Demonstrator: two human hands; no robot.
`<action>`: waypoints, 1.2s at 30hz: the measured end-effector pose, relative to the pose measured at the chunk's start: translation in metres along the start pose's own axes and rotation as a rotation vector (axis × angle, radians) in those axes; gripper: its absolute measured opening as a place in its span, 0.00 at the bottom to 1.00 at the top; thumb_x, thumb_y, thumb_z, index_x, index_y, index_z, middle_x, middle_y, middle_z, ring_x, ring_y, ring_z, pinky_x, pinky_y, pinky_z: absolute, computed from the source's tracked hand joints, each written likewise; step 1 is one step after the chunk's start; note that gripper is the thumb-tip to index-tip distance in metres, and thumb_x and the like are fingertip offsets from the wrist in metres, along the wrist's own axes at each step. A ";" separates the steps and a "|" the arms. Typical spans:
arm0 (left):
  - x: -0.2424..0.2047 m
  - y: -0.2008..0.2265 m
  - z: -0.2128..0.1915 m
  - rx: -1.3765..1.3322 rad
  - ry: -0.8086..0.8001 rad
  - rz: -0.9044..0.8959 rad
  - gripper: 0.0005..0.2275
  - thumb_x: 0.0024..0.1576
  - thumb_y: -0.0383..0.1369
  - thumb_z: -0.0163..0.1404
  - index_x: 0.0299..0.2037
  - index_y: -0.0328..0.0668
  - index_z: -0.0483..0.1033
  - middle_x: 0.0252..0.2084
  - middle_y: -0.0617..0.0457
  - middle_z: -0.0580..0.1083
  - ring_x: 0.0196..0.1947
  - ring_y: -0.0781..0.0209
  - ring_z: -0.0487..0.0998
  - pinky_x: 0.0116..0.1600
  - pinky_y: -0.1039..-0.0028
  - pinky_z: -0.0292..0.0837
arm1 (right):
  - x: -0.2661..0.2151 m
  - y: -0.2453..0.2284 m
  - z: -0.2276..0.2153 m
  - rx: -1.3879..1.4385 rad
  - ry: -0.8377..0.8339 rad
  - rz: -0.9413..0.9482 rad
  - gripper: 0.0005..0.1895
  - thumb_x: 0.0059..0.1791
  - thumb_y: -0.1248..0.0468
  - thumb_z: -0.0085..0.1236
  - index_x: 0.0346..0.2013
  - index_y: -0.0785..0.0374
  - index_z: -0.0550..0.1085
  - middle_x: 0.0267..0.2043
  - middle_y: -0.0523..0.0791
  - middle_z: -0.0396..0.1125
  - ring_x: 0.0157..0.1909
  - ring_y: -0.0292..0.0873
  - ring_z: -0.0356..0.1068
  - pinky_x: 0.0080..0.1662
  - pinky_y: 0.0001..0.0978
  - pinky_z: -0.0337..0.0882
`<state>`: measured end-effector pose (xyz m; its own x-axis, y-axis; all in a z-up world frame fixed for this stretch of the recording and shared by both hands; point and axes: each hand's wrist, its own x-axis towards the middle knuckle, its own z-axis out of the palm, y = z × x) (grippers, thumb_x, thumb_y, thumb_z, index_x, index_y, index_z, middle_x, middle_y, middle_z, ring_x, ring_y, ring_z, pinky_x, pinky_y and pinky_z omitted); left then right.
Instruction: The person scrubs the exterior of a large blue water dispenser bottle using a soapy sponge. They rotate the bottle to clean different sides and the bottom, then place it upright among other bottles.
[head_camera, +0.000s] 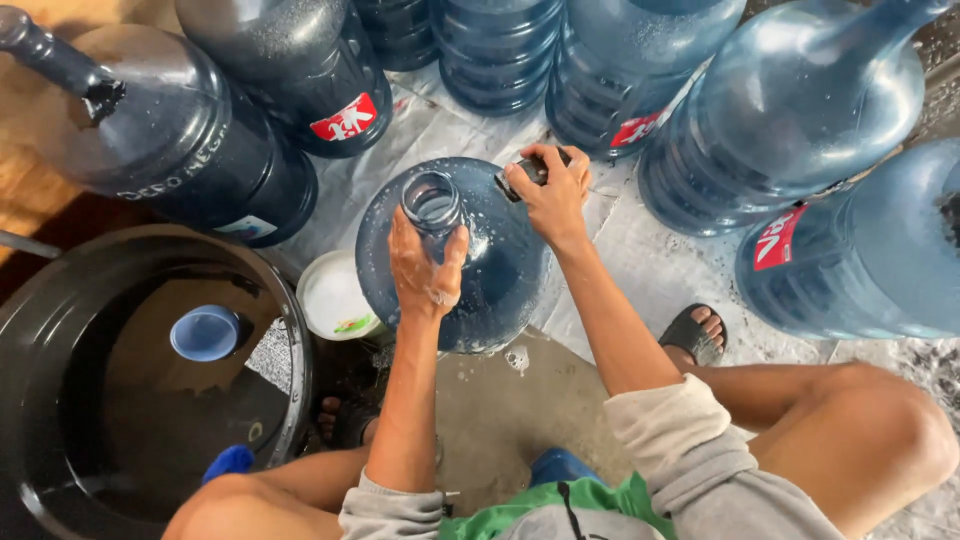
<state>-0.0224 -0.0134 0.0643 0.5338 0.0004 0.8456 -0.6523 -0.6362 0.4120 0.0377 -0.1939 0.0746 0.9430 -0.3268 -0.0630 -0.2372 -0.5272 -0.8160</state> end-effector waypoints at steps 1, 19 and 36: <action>-0.003 -0.006 0.003 0.002 0.004 -0.002 0.21 0.55 0.33 0.53 0.57 0.35 0.63 0.57 0.28 0.60 0.51 0.36 0.69 0.50 0.53 0.65 | -0.005 0.001 -0.003 -0.002 -0.002 -0.004 0.19 0.40 0.39 0.58 0.42 0.34 0.70 0.57 0.40 0.49 0.61 0.50 0.50 0.60 0.42 0.53; -0.009 -0.016 0.012 0.317 0.164 0.351 0.16 0.53 0.27 0.53 0.51 0.54 0.70 0.54 0.19 0.58 0.49 0.28 0.68 0.44 0.46 0.69 | -0.079 -0.016 -0.025 0.366 -0.182 -0.255 0.20 0.44 0.54 0.56 0.50 0.49 0.72 0.66 0.47 0.50 0.68 0.49 0.46 0.66 0.43 0.42; 0.011 0.006 0.002 0.065 0.065 -0.054 0.18 0.51 0.34 0.53 0.50 0.41 0.65 0.50 0.28 0.61 0.40 0.36 0.71 0.43 0.51 0.67 | -0.008 0.020 -0.026 0.142 -0.396 -0.557 0.33 0.40 0.66 0.53 0.61 0.52 0.63 0.60 0.50 0.56 0.66 0.49 0.52 0.66 0.42 0.45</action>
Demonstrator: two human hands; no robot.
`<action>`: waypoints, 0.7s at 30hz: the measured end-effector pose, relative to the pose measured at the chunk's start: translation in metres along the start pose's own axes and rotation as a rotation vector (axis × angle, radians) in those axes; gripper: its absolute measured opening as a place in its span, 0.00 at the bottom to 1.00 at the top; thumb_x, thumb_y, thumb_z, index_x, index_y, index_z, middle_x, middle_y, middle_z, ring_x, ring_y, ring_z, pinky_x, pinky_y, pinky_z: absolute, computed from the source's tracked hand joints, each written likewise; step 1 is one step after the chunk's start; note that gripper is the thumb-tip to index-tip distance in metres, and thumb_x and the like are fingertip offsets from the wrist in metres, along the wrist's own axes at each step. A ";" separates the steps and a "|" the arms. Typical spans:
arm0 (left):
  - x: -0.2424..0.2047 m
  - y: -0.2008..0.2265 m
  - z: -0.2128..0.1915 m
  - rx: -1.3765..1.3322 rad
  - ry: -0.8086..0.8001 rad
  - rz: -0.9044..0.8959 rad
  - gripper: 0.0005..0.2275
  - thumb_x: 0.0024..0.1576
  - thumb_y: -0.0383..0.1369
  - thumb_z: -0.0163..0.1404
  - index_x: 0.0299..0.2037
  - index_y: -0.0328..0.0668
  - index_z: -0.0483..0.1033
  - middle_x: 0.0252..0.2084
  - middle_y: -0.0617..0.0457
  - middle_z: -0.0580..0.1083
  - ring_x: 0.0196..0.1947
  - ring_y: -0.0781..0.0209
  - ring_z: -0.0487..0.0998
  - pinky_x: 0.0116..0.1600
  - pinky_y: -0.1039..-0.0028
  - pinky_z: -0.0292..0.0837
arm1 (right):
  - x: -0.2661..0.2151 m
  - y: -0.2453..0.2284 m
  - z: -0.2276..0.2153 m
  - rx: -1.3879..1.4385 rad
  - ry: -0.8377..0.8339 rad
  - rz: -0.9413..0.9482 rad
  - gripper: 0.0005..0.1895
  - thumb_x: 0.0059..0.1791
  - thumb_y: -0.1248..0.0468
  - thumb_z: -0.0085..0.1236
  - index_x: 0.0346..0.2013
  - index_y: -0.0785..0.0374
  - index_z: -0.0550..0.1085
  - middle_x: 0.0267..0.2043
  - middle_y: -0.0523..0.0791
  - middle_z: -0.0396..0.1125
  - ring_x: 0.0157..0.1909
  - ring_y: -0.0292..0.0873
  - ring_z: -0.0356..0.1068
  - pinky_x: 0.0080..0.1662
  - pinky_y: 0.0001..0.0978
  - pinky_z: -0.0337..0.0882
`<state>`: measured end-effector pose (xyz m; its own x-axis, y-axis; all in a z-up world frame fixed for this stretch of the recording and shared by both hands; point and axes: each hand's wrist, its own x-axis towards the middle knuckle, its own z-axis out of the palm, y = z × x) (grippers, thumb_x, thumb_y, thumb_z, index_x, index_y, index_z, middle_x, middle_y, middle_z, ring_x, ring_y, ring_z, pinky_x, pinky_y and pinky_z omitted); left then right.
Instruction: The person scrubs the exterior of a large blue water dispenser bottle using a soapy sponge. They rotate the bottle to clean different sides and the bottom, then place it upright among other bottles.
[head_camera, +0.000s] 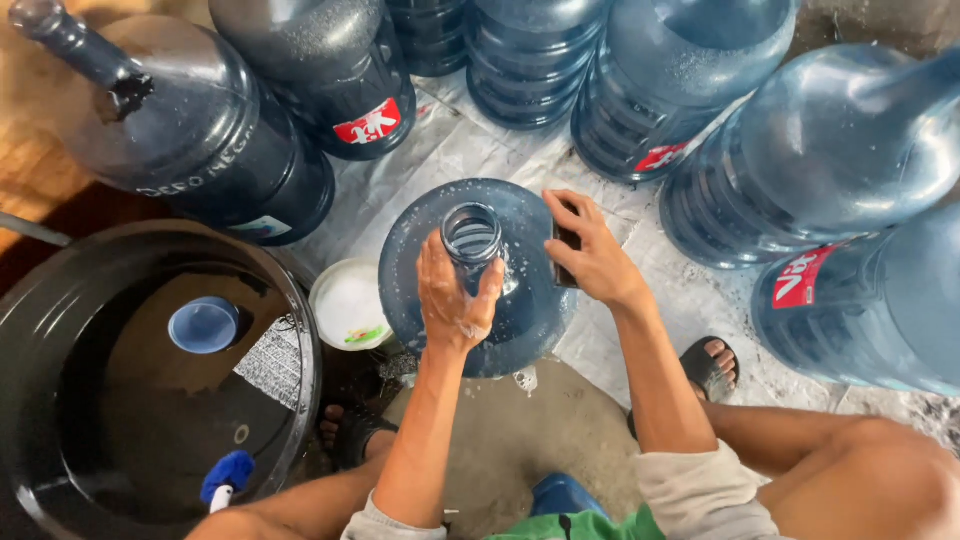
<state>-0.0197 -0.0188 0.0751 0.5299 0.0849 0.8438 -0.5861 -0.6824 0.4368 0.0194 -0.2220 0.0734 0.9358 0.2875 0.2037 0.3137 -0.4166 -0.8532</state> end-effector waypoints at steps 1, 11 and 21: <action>-0.001 0.001 -0.003 0.002 -0.008 -0.003 0.18 0.51 0.34 0.53 0.50 0.41 0.65 0.50 0.28 0.61 0.40 0.36 0.71 0.43 0.51 0.67 | 0.013 0.007 0.003 0.005 -0.001 0.007 0.33 0.40 0.66 0.53 0.61 0.52 0.63 0.60 0.50 0.56 0.66 0.49 0.52 0.66 0.42 0.45; 0.004 0.002 -0.006 0.077 0.000 0.184 0.17 0.51 0.29 0.52 0.51 0.43 0.66 0.55 0.29 0.55 0.43 0.33 0.69 0.40 0.50 0.67 | 0.069 0.013 0.022 -0.011 0.075 0.041 0.18 0.46 0.60 0.52 0.51 0.47 0.72 0.55 0.45 0.66 0.58 0.46 0.64 0.59 0.38 0.60; 0.017 0.012 -0.017 -0.216 -0.221 -0.467 0.23 0.50 0.41 0.51 0.52 0.34 0.64 0.42 0.43 0.68 0.41 0.45 0.72 0.53 0.55 0.61 | 0.085 0.037 0.017 -0.003 0.127 0.083 0.17 0.43 0.62 0.55 0.47 0.49 0.74 0.49 0.45 0.69 0.52 0.47 0.68 0.55 0.39 0.65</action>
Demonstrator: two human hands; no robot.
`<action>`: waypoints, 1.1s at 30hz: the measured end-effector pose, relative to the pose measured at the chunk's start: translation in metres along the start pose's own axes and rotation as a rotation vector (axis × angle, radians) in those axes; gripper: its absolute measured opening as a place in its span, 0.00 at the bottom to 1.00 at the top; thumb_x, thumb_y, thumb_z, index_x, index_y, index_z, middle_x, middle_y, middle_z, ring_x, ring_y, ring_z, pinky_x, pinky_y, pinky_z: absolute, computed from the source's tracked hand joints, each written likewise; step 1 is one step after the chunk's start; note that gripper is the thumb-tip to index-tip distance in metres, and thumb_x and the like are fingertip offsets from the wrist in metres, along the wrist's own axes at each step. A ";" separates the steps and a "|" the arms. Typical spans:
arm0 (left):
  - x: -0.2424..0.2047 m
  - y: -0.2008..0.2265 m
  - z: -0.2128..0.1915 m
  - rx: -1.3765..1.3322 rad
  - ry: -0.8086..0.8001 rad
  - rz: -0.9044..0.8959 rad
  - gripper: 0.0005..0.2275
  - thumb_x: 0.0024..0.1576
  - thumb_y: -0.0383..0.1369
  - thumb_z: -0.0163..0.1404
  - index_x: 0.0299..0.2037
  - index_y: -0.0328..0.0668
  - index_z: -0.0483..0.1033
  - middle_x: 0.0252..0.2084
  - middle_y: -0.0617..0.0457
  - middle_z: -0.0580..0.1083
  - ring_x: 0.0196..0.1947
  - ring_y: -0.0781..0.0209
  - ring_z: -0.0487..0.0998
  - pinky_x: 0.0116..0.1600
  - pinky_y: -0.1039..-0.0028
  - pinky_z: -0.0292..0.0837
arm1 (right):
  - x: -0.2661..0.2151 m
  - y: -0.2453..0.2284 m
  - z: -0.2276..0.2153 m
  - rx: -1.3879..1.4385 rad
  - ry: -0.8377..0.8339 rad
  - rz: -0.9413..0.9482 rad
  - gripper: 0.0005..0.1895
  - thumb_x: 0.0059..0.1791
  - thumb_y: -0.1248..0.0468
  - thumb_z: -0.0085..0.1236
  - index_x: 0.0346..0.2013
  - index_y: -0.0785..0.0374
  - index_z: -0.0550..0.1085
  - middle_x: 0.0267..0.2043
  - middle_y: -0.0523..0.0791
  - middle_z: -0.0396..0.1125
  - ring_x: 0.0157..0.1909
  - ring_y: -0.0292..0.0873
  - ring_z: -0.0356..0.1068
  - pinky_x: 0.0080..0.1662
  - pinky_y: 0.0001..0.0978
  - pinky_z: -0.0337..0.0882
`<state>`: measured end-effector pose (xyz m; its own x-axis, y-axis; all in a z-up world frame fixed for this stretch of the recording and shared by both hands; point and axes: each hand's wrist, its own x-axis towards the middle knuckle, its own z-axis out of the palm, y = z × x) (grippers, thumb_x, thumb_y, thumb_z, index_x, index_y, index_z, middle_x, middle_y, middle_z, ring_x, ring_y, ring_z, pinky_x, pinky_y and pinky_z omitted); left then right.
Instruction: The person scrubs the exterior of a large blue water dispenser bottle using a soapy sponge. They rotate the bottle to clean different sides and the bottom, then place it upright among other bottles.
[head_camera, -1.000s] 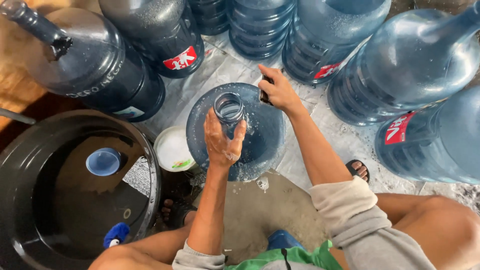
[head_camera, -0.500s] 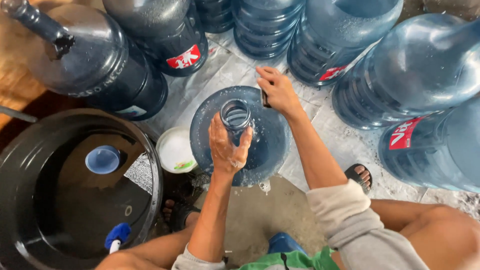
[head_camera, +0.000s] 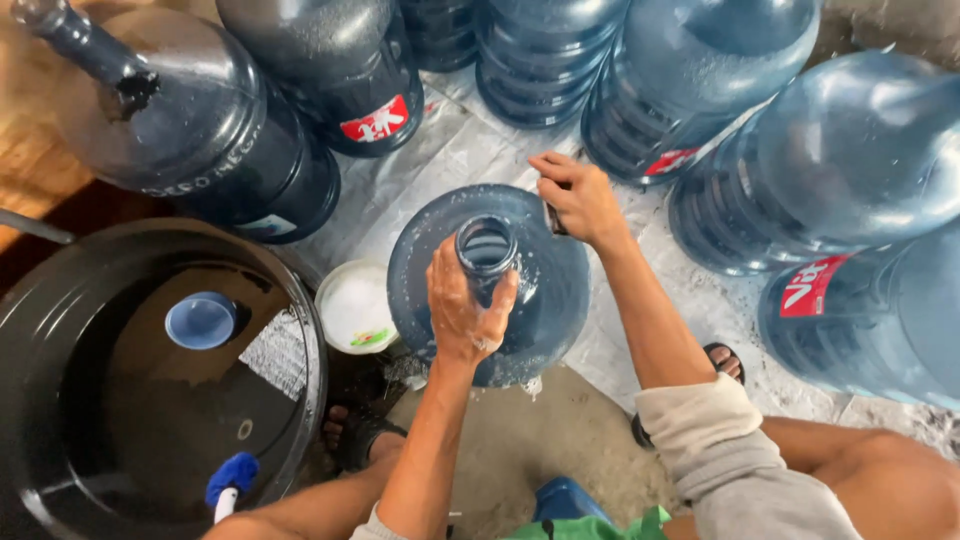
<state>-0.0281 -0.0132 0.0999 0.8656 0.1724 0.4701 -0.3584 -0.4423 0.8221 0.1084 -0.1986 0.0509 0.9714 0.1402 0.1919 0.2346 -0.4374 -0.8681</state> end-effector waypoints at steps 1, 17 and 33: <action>0.005 -0.002 0.002 -0.005 0.008 0.009 0.23 0.50 0.41 0.51 0.52 0.34 0.64 0.42 0.43 0.68 0.41 0.45 0.72 0.53 0.55 0.61 | 0.007 0.001 -0.001 -0.005 0.003 -0.011 0.17 0.43 0.62 0.55 0.47 0.49 0.74 0.49 0.45 0.69 0.52 0.47 0.68 0.55 0.39 0.65; -0.002 -0.014 0.008 0.019 0.026 0.010 0.25 0.47 0.43 0.52 0.51 0.34 0.65 0.39 0.46 0.69 0.41 0.48 0.73 0.54 0.57 0.62 | -0.011 -0.032 0.010 -0.185 0.254 -0.151 0.17 0.42 0.66 0.54 0.45 0.52 0.76 0.47 0.45 0.70 0.46 0.53 0.70 0.51 0.42 0.69; -0.004 -0.018 0.008 0.049 0.032 0.018 0.24 0.45 0.41 0.54 0.49 0.36 0.66 0.37 0.48 0.69 0.38 0.49 0.73 0.53 0.59 0.63 | -0.027 -0.037 0.011 -0.251 0.313 -0.364 0.17 0.40 0.66 0.54 0.42 0.52 0.78 0.44 0.43 0.71 0.41 0.51 0.70 0.47 0.38 0.64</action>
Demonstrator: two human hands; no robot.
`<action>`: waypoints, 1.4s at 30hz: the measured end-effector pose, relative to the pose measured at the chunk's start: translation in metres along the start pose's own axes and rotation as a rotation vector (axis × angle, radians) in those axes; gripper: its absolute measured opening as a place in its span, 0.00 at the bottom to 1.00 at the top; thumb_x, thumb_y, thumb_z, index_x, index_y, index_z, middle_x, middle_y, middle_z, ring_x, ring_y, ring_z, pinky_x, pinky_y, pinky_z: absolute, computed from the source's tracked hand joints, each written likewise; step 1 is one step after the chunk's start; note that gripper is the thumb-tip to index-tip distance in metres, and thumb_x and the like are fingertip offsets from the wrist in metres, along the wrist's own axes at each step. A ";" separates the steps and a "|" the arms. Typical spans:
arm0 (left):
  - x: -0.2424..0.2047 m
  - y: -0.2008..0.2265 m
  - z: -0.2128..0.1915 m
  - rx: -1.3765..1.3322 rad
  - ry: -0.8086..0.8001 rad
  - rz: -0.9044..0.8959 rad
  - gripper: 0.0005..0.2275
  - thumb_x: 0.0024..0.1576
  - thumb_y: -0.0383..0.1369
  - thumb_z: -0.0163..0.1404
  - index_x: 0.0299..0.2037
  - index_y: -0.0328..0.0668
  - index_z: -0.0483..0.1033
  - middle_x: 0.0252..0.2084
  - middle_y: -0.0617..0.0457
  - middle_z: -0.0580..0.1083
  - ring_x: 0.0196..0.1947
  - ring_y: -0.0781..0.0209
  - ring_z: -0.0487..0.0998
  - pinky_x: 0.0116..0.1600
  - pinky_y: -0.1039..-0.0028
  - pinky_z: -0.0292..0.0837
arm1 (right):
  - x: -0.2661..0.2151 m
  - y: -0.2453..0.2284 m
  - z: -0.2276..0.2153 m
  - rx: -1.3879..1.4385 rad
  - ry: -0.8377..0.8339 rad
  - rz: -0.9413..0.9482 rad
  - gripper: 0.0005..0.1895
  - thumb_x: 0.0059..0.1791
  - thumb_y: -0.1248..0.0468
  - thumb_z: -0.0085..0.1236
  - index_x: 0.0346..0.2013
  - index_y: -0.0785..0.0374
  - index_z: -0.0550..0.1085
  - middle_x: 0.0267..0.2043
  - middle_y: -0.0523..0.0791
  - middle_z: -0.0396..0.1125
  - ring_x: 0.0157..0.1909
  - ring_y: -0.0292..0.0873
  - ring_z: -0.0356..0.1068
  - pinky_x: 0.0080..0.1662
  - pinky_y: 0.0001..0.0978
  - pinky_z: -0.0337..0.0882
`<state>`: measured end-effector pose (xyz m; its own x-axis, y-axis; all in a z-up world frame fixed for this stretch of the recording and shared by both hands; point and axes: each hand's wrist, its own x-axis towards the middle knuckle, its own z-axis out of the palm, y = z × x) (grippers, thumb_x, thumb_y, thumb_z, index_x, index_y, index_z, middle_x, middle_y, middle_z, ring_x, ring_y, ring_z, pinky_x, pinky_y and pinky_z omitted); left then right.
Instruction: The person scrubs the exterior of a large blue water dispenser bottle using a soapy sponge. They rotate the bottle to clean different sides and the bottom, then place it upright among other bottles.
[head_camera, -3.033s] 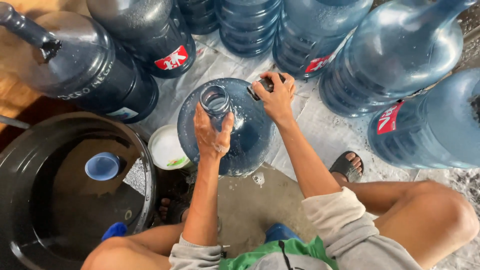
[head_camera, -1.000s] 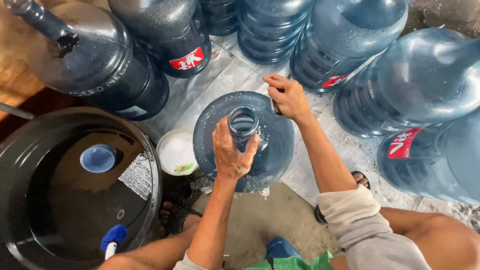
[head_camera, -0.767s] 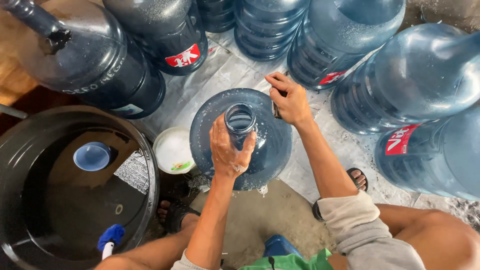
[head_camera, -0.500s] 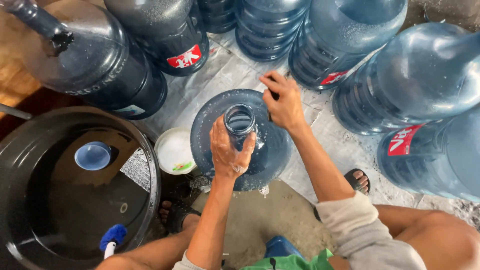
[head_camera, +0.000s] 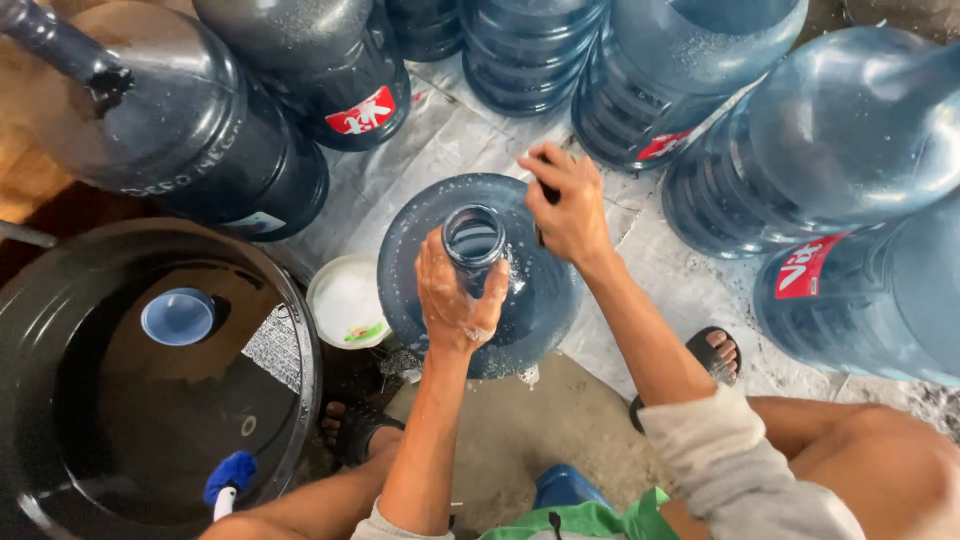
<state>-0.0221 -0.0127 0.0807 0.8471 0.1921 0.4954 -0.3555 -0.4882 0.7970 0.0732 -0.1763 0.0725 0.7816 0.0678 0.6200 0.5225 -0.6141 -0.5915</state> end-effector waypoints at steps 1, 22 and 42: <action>0.004 0.005 -0.001 0.002 0.012 -0.002 0.24 0.45 0.41 0.54 0.49 0.36 0.66 0.37 0.48 0.69 0.38 0.49 0.73 0.53 0.59 0.63 | 0.000 0.001 -0.001 0.004 -0.006 -0.010 0.17 0.40 0.66 0.54 0.42 0.52 0.78 0.44 0.43 0.71 0.41 0.51 0.70 0.47 0.38 0.64; 0.002 0.019 -0.005 -0.008 0.029 0.003 0.24 0.45 0.39 0.52 0.50 0.33 0.66 0.38 0.44 0.70 0.40 0.46 0.73 0.53 0.55 0.63 | -0.003 0.039 0.003 -0.388 0.139 -0.007 0.18 0.41 0.62 0.55 0.45 0.44 0.77 0.50 0.33 0.67 0.43 0.44 0.65 0.59 0.40 0.50; 0.010 0.018 -0.007 -0.056 0.023 -0.012 0.24 0.46 0.43 0.52 0.50 0.37 0.68 0.38 0.49 0.71 0.40 0.53 0.74 0.55 0.57 0.63 | -0.026 -0.012 -0.016 0.368 0.445 0.026 0.52 0.43 0.73 0.66 0.69 0.58 0.39 0.70 0.53 0.38 0.65 0.43 0.55 0.65 0.43 0.63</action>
<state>-0.0230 -0.0132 0.1024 0.8424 0.2175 0.4930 -0.3673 -0.4375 0.8207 0.0409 -0.1839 0.0714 0.6190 -0.3302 0.7126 0.6510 -0.2919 -0.7007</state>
